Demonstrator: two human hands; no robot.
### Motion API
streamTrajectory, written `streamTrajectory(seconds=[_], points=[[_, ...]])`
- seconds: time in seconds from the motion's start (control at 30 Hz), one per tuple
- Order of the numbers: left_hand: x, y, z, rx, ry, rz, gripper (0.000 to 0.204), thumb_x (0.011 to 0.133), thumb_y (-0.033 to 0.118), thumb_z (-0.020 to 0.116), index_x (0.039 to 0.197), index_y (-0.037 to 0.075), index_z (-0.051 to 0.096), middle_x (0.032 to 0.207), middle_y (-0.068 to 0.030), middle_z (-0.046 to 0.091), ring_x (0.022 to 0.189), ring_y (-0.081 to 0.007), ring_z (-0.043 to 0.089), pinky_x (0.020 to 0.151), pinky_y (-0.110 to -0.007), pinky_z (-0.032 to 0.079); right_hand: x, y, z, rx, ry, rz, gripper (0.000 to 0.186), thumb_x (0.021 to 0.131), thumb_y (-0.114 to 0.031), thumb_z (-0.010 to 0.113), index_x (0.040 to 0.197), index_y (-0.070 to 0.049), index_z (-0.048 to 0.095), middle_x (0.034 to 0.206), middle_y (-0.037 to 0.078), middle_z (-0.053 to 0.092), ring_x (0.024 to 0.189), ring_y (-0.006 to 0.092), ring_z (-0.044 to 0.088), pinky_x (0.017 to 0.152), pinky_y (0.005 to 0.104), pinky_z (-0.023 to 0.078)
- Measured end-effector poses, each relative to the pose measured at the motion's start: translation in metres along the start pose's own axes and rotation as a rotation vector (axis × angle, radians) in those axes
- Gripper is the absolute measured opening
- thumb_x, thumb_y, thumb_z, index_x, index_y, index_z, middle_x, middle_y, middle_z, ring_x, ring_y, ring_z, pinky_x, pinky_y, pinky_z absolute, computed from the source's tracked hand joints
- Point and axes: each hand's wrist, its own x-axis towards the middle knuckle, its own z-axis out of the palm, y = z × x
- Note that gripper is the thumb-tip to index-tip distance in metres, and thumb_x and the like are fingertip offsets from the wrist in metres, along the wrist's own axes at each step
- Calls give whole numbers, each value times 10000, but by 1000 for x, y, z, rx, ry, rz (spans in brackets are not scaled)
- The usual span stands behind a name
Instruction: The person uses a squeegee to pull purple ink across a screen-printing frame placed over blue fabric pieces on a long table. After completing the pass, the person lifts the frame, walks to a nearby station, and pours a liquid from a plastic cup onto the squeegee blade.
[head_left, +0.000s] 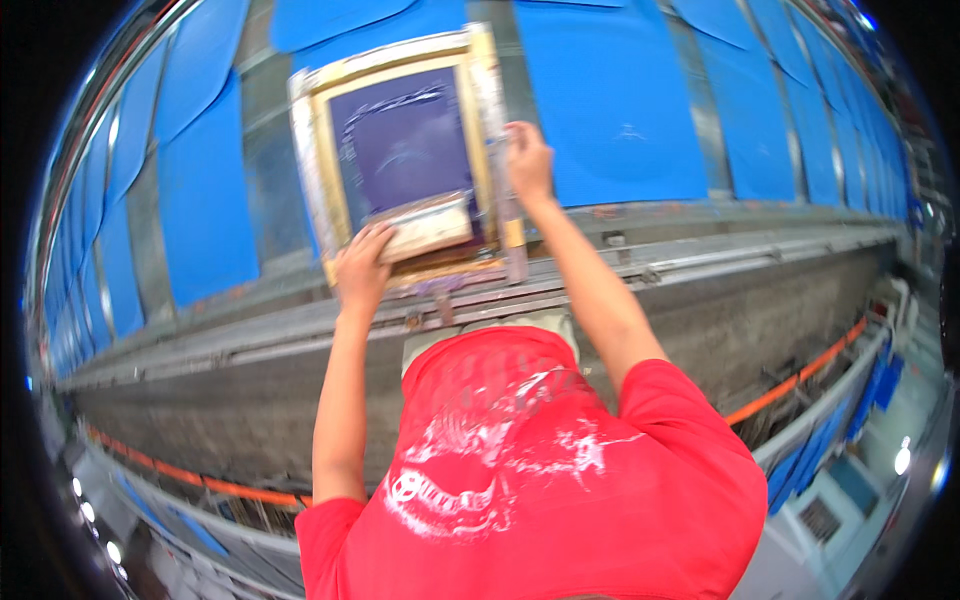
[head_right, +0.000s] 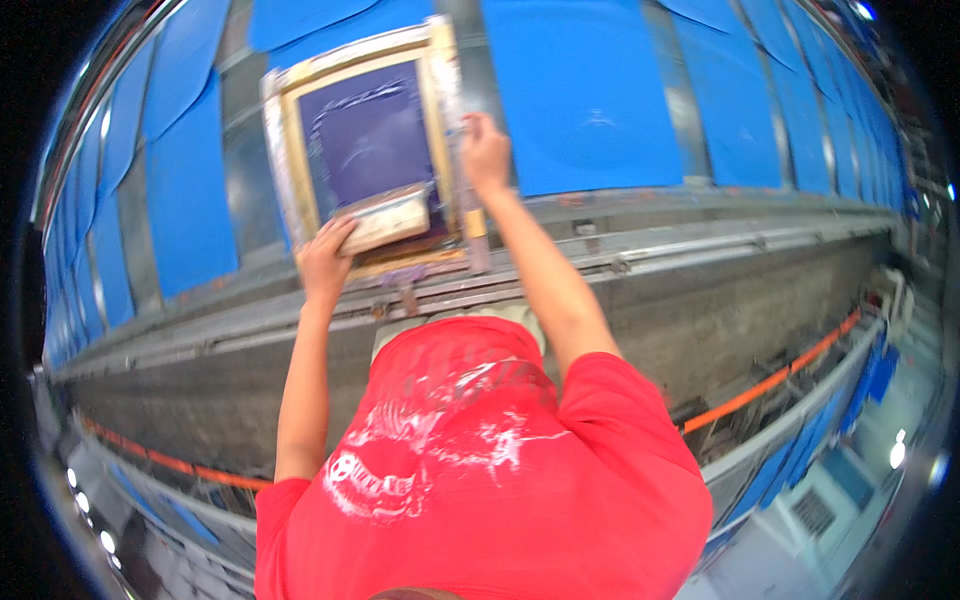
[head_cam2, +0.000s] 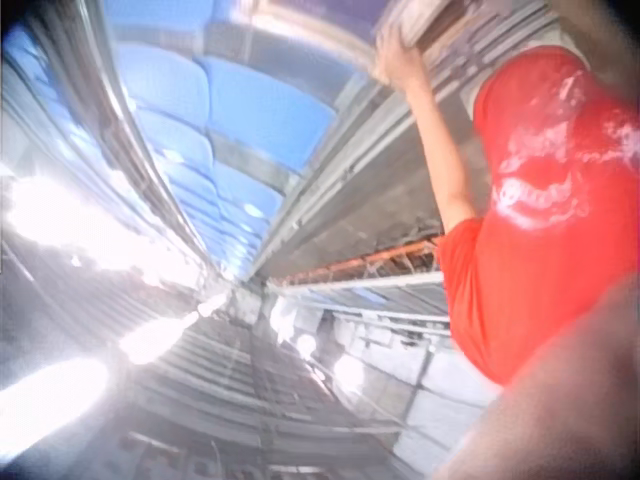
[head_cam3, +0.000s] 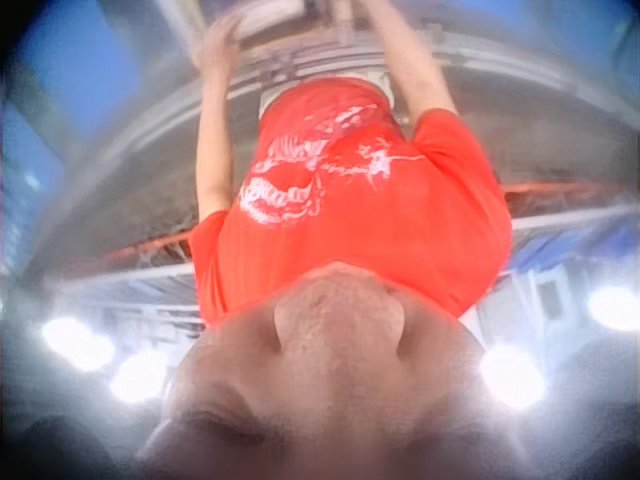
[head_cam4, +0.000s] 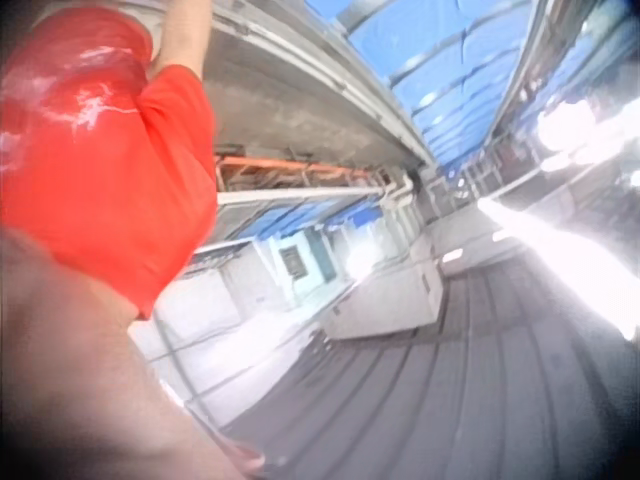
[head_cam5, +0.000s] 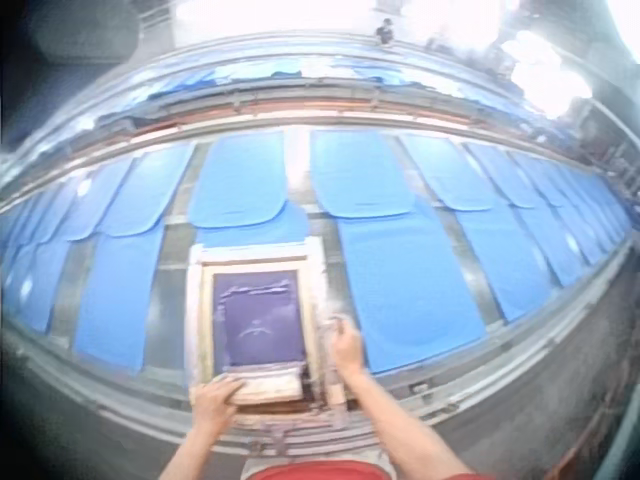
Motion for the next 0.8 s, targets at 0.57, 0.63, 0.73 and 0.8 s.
streamTrajectory(seconds=[0.57, 0.63, 0.73, 0.8], points=[[-29, -58, -3, 152, 83, 179, 506, 781, 8, 669, 1238, 224, 685, 1307, 36, 681, 1217, -201, 620, 871, -409, 415, -3, 3, 24, -557, -257, -96, 273, 981, -330, 579, 1137, -151, 714, 1171, 138, 622, 1077, 351, 587, 889, 487, 492], [20, -69, -2, 167, 103, 168, 506, 793, 17, 671, 1250, 233, 683, 1287, 24, 690, 1191, -193, 627, 878, -407, 414, 7, -45, 17, -755, -288, -268, 393, 942, -418, 631, 1212, -148, 721, 1239, 97, 620, 1165, 312, 554, 922, 485, 470], [110, -81, -24, -6, 6, 11, 413, 797, 84, 695, 1177, 244, 733, 1114, -34, 738, 1012, -250, 693, 827, -415, 493, 35, -104, 40, -510, -483, -515, 395, 909, -418, 670, 1191, -149, 735, 1281, 120, 629, 1203, 312, 580, 926, 469, 497], [160, -83, -38, -78, -26, -20, 347, 797, 120, 703, 1113, 250, 762, 991, -63, 750, 911, -293, 710, 794, -420, 541, 59, -124, 62, -547, -724, -461, 377, 882, -394, 705, 1169, -152, 741, 1277, 127, 645, 1192, 307, 607, 923, 462, 512]])
